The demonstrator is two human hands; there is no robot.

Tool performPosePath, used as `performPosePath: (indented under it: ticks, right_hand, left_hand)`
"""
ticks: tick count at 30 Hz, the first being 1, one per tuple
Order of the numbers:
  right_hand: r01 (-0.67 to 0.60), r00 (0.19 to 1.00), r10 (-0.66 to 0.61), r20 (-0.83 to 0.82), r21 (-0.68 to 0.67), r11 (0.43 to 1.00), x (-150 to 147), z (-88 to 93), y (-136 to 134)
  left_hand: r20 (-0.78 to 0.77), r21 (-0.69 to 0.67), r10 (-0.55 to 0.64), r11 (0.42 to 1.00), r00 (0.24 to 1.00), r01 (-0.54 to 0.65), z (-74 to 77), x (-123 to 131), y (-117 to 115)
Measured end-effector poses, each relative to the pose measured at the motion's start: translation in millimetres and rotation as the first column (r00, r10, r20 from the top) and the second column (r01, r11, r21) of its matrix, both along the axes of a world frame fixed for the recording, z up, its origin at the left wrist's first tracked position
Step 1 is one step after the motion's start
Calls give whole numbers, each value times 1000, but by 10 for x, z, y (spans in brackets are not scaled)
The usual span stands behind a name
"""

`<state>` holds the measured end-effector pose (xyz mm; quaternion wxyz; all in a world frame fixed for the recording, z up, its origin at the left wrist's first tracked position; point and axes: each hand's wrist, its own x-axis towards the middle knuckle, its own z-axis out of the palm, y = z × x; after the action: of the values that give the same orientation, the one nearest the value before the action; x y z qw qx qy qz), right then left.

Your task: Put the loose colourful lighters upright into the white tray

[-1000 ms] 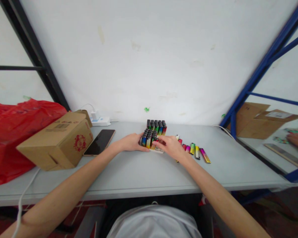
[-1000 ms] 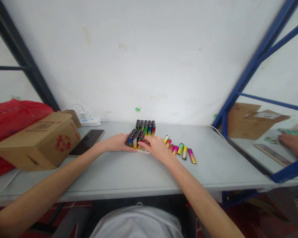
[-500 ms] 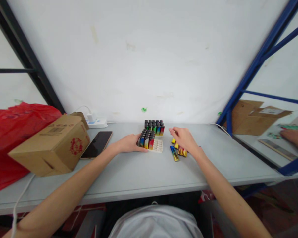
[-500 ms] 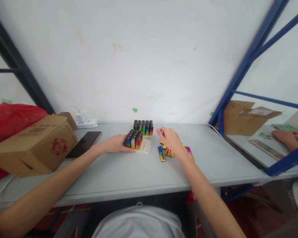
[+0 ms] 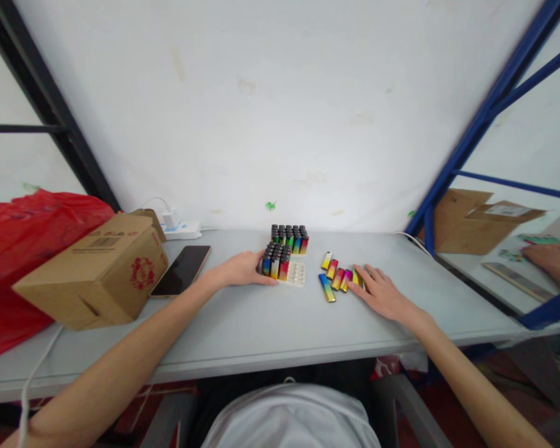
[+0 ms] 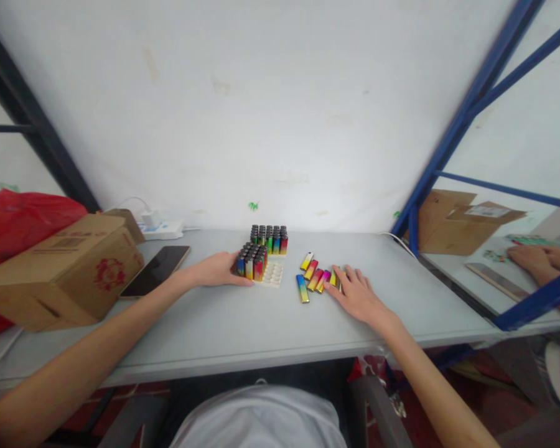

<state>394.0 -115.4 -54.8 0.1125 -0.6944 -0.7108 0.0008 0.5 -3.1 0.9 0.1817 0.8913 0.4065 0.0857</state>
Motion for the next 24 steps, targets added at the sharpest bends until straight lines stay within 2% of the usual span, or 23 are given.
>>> performPosePath:
  ticks: [3, 8, 13, 19, 22, 24]
  right_hand:
    - [29, 1000, -29, -10, -21, 999, -206, -74, 96]
    - [30, 998, -30, -59, 5, 1000, -342, -18, 367]
    - [35, 999, -30, -36, 145, 989, -109, 67, 429]
    - [135, 989, -137, 50, 48, 990, 250, 81, 378]
    - [173, 981, -175, 85, 36, 984, 299, 124, 427]
    - [146, 988, -147, 46, 19, 989, 286, 194, 483]
  left_hand:
    - [-1, 6, -2, 1000, 1000, 2, 0, 1, -7]
    - [-10, -6, 13, 1000, 1000, -13, 6, 3, -18]
    - [2, -6, 9, 1000, 1000, -9, 3, 5, -14]
    - [-35, 1, 26, 1000, 999, -26, 18, 13, -19]
    - [-35, 3, 30, 1000, 999, -30, 0, 10, -3]
    - [-28, 8, 31, 999, 999, -31, -20, 5, 14]
